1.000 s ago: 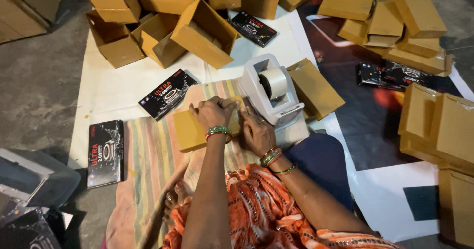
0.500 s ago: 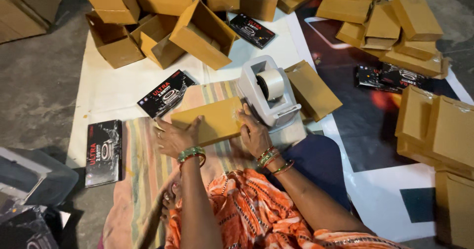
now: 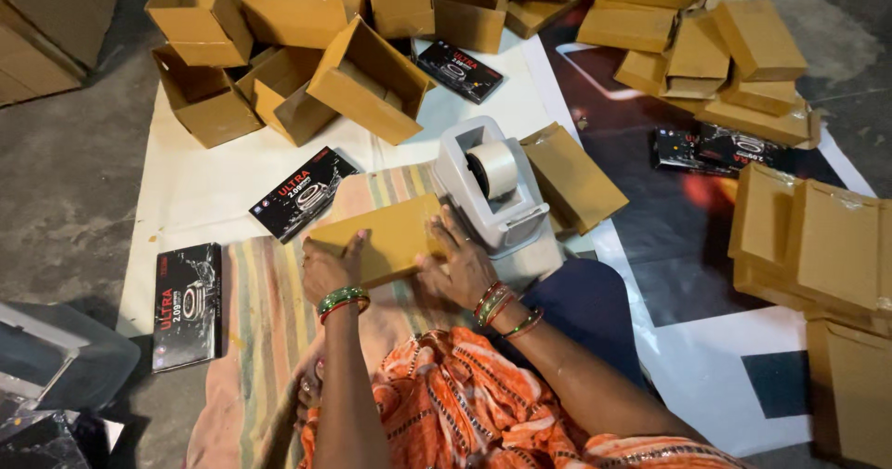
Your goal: The person packs smart watches into small cardboard boxes. They open the product packaging, place the watch and accessories inside a brown shipping box, close the flaps, and seal the box with packing tape using a tape dispenser.
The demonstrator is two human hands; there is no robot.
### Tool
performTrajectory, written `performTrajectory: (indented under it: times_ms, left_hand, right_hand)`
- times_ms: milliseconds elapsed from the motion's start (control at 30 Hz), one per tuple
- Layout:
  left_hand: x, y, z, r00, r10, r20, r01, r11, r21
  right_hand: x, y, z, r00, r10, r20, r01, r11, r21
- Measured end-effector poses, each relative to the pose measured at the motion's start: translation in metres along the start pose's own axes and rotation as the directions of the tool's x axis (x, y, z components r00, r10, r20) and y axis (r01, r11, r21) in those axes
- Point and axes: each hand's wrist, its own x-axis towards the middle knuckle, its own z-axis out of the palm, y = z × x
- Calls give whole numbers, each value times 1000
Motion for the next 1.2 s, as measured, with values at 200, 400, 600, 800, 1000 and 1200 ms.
performTrajectory:
  times_ms: [200,400,600,800,1000,1200]
  left_hand:
    - [8,-2,-5,975,-130,179,154,980,-127]
    - [37,-36,-3,940,-49,336,201,878,-434]
    - [47,-57,-20,917,-57,394,232,882,-411]
    - [23,-38,-83,887,-110,449,435,526,-731]
    - [17,-17,-116,890,369,268,325,-102,-940]
    - [7,-3,-72,900,239,364,323,193,-926]
  right_hand:
    - [0,3,4,989,-138,46,141,988,-63]
    - [6,13,9,992,-75,97,86,989,-123]
    - [15,13,2,964,-211,159,248,931,-268]
    - [18,-25,-32,942,-303,145,336,878,-340]
    - [12,-58,-85,838,-486,-247,344,823,-452]
    - [-14,-16,-168,869,118,-481,-198,973,-118]
